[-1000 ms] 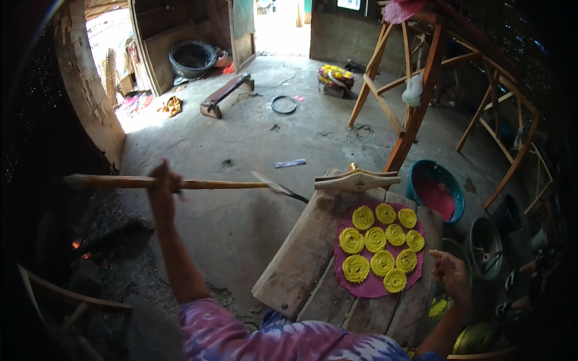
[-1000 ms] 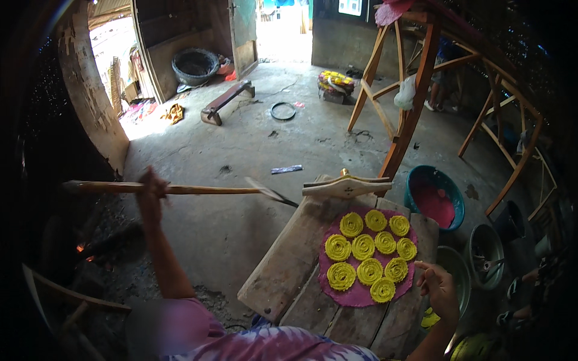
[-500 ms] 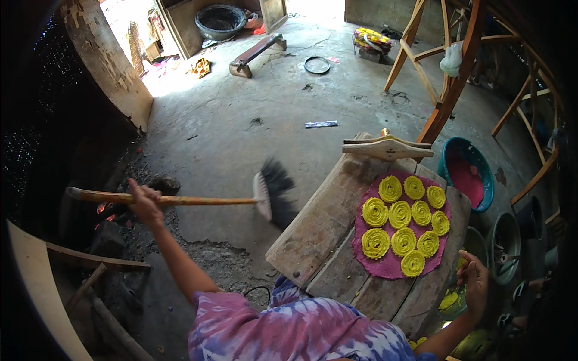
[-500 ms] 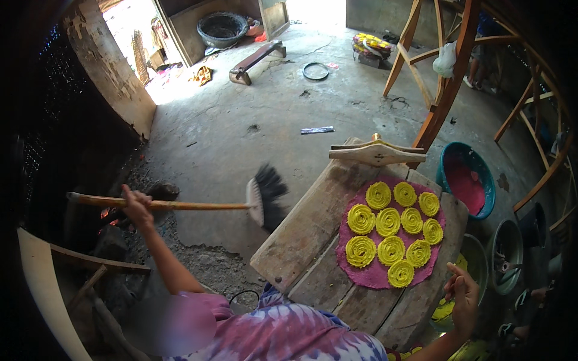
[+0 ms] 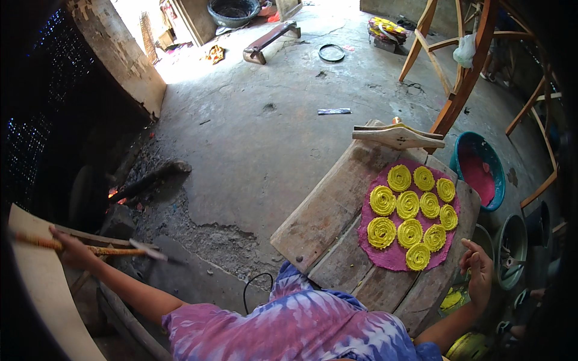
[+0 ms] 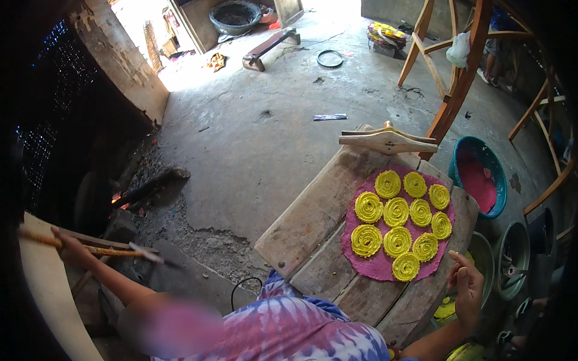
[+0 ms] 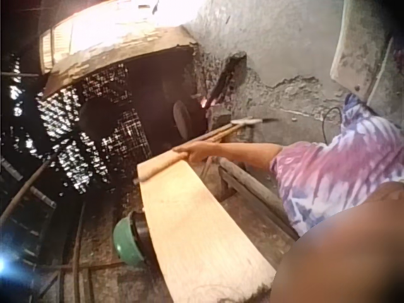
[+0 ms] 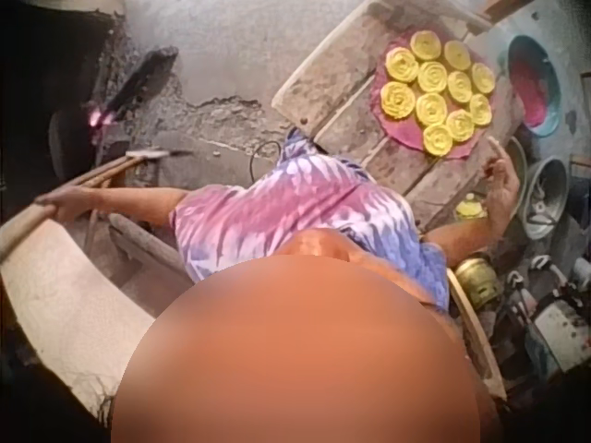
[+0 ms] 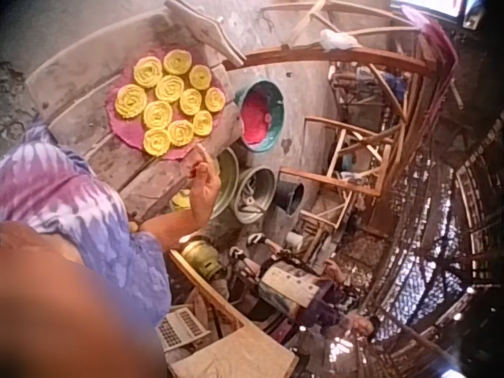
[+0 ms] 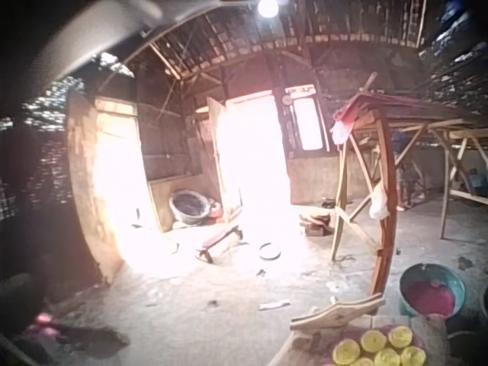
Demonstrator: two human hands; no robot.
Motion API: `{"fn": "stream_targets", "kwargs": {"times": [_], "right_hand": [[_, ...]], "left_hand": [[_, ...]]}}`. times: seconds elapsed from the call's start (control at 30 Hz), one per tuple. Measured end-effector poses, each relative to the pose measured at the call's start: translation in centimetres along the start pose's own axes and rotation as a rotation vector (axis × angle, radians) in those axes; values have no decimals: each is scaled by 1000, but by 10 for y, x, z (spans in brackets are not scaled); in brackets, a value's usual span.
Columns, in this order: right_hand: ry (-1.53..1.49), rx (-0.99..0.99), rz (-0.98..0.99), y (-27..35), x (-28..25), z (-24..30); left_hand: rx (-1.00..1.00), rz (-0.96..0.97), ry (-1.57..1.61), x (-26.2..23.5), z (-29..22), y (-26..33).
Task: The person uses a wooden press to extrude yellow dough into spiral shapes onto a pink mat. They repeatedly load the press, squeeze the dough, and arrange the finished rolls. The person also briefly sweeps a fire pit with a broom and moves the mat of finished rolls aside.
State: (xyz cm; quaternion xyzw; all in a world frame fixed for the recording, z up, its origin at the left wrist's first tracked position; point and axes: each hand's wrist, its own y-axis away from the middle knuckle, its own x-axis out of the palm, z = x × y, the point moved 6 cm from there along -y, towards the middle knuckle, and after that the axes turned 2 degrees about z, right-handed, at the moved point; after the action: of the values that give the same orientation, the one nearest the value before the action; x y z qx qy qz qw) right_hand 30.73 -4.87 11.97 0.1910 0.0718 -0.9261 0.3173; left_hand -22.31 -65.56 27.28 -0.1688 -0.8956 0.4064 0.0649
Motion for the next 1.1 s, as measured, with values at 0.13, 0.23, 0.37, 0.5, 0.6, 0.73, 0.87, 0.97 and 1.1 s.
{"fn": "stream_targets", "kwargs": {"times": [0.13, 0.23, 0.37, 0.5, 0.6, 0.73, 0.87, 0.97, 1.1], "right_hand": [[14, -18, 5, -2, -2, -5], [-16, -4, 15, -3, 5, -10], [-23, 47, 8, 3, -1, -25], [-59, 73, -81, 20, -19, -39], [-27, 179, -132, 29, -26, -58], [41, 331, -182, 27, -23, -77], [131, 363, -269, 20, -24, -100], [224, 362, -346, 12, -26, -116], [366, 408, -438, 12, -15, -128]], "left_hand": [[-177, -437, 411, -47, 65, 9], [-313, -519, 557, -41, 149, 49], [-575, -560, 262, -39, 234, 131], [-1096, -797, -33, -85, 349, 203], [-1251, -387, -285, -77, 370, 255], [-1259, 34, -439, -35, 367, 303], [-1208, 219, -444, 15, 353, 328], [-1119, 231, -348, 62, 336, 325], [-934, 296, 306, 164, 235, 339]]}}
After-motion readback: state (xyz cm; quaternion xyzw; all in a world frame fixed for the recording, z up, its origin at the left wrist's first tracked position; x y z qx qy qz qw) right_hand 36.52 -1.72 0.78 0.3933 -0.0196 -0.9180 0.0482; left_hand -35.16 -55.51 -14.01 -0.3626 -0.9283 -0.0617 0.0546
